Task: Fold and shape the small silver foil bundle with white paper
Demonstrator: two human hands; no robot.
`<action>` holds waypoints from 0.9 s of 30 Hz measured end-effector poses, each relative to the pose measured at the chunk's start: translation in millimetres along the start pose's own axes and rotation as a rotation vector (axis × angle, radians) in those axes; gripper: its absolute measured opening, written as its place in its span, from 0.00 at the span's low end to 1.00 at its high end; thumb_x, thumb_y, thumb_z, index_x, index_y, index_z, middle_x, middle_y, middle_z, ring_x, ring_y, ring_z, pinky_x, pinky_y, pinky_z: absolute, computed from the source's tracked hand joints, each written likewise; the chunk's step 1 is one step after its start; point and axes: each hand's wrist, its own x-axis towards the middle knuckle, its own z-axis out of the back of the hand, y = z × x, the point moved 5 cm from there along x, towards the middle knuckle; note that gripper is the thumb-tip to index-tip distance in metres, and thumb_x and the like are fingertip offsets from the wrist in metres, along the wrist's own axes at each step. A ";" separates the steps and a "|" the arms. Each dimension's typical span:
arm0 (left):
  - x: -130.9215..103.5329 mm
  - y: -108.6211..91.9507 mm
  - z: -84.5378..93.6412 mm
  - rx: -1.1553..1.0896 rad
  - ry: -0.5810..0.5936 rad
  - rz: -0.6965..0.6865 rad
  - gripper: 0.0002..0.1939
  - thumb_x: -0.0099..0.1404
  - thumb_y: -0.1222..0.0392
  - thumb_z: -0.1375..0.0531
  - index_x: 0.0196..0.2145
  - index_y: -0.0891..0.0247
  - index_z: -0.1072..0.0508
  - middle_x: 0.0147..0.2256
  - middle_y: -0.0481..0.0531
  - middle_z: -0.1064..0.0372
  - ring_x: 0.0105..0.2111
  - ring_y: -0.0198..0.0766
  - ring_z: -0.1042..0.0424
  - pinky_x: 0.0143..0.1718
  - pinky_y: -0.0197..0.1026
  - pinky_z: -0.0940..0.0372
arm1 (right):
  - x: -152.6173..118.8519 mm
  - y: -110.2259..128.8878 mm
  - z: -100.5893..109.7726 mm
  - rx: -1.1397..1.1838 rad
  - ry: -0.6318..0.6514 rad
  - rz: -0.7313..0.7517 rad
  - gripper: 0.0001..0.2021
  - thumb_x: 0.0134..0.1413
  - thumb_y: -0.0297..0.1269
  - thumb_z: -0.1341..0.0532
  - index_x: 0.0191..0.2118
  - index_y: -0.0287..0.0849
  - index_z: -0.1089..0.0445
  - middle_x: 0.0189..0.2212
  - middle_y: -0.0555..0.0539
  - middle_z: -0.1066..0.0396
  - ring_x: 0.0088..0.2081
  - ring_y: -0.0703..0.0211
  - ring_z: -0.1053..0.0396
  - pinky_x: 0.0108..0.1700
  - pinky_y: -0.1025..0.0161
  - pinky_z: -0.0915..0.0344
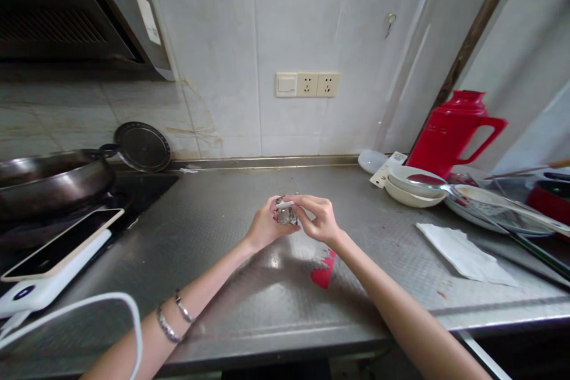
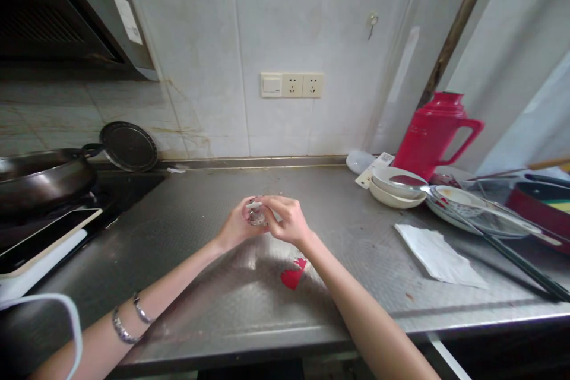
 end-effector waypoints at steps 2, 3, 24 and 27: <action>-0.2 -0.6 -0.9 0.013 0.009 -0.004 0.42 0.41 0.58 0.27 0.51 0.65 0.40 0.43 0.58 0.28 0.39 0.41 0.27 0.43 0.44 0.33 | 1.4 0.6 2.4 -0.001 0.010 -0.001 0.11 0.58 0.29 0.46 0.39 0.42 0.26 0.34 0.44 0.23 0.36 0.57 0.24 0.40 0.63 0.30; -0.5 -1.1 -1.1 0.022 0.014 -0.003 0.42 0.41 0.58 0.27 0.52 0.65 0.41 0.43 0.58 0.29 0.38 0.41 0.27 0.42 0.44 0.33 | 2.4 -0.5 4.8 -0.011 -0.011 -0.027 0.10 0.58 0.30 0.46 0.37 0.42 0.26 0.31 0.45 0.23 0.33 0.58 0.25 0.37 0.64 0.30; -2.7 -16.4 3.7 0.327 -0.021 -0.066 0.38 0.43 0.58 0.30 0.51 0.64 0.37 0.35 0.50 0.27 0.29 0.35 0.30 0.31 0.37 0.35 | 2.3 4.0 -8.8 -0.151 0.125 0.063 0.12 0.59 0.28 0.48 0.42 0.41 0.29 0.43 0.40 0.24 0.48 0.54 0.28 0.49 0.57 0.30; -3.0 -17.3 5.3 0.359 -0.032 -0.068 0.36 0.44 0.59 0.31 0.51 0.64 0.37 0.31 0.48 0.28 0.27 0.34 0.30 0.29 0.35 0.37 | -0.8 5.4 -11.4 -0.189 0.130 0.146 0.11 0.57 0.26 0.47 0.42 0.40 0.29 0.42 0.39 0.24 0.49 0.52 0.28 0.50 0.54 0.29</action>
